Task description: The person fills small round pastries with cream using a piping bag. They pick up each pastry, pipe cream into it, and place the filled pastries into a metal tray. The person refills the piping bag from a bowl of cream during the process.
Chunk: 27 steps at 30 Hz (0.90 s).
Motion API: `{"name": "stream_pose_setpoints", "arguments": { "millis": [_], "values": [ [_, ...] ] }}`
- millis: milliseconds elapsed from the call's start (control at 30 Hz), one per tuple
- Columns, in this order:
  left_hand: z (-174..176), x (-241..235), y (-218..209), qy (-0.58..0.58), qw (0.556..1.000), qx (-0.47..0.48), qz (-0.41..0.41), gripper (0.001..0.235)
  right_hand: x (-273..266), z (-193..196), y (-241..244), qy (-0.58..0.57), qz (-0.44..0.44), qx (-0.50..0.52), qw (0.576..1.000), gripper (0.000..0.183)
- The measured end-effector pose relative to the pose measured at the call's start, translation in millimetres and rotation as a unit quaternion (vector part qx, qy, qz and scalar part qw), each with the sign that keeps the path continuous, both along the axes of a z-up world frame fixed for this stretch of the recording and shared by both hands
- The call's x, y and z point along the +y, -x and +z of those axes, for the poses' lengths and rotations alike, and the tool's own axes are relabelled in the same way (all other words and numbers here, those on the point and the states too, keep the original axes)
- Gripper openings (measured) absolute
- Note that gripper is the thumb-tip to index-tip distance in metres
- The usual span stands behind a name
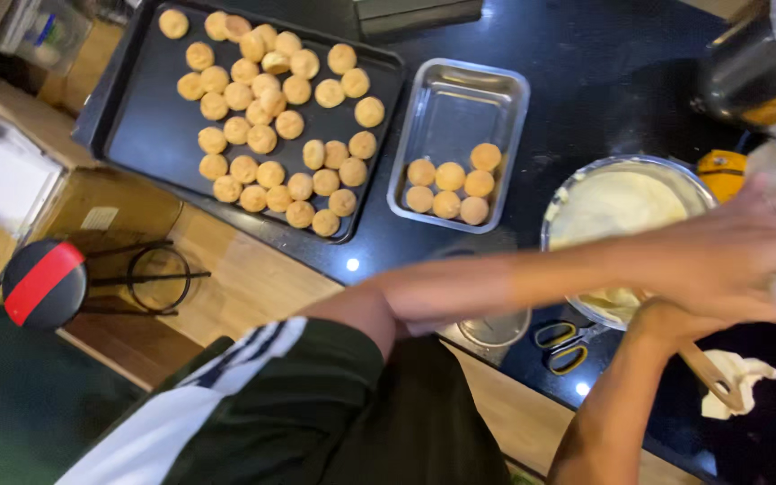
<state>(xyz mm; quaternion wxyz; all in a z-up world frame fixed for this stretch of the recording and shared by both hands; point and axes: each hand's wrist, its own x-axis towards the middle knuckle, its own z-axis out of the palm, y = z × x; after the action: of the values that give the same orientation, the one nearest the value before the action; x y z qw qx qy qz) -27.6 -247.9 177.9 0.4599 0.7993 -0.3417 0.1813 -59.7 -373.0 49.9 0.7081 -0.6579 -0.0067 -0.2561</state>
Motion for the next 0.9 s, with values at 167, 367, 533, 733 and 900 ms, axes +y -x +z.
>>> {"name": "stream_pose_setpoints", "arguments": {
  "millis": [167, 367, 533, 733, 900],
  "values": [
    [-25.3, 176.3, -23.6, 0.043, 0.996, 0.012, 0.074, 0.051, -21.5, -17.9, 8.0, 0.025, -0.042, 0.011, 0.999, 0.021],
    [-122.0, 387.5, 64.4, -0.072, 0.794, 0.147, 0.585, 0.034, -18.4, -14.9, 26.7, -0.182, 0.001, 0.025, 0.983, 0.017],
    [-179.8, 489.3, 96.9, -0.139, 0.738, 0.182, 0.635, 0.037, -7.9, -13.9, 44.1, -0.185, -0.078, 0.057, 0.978, 0.038],
    [-195.8, 530.5, 78.7, -0.176, 0.779, 0.134, 0.587, 0.042, -18.7, -37.0, 50.7, -0.185, -0.127, 0.055, 0.973, 0.061],
    [-187.3, 527.8, 51.7, -0.238, 0.747, 0.156, 0.601, 0.033, -38.8, -53.8, 59.8, -0.191, -0.233, 0.028, 0.953, 0.062]
  ]
}}
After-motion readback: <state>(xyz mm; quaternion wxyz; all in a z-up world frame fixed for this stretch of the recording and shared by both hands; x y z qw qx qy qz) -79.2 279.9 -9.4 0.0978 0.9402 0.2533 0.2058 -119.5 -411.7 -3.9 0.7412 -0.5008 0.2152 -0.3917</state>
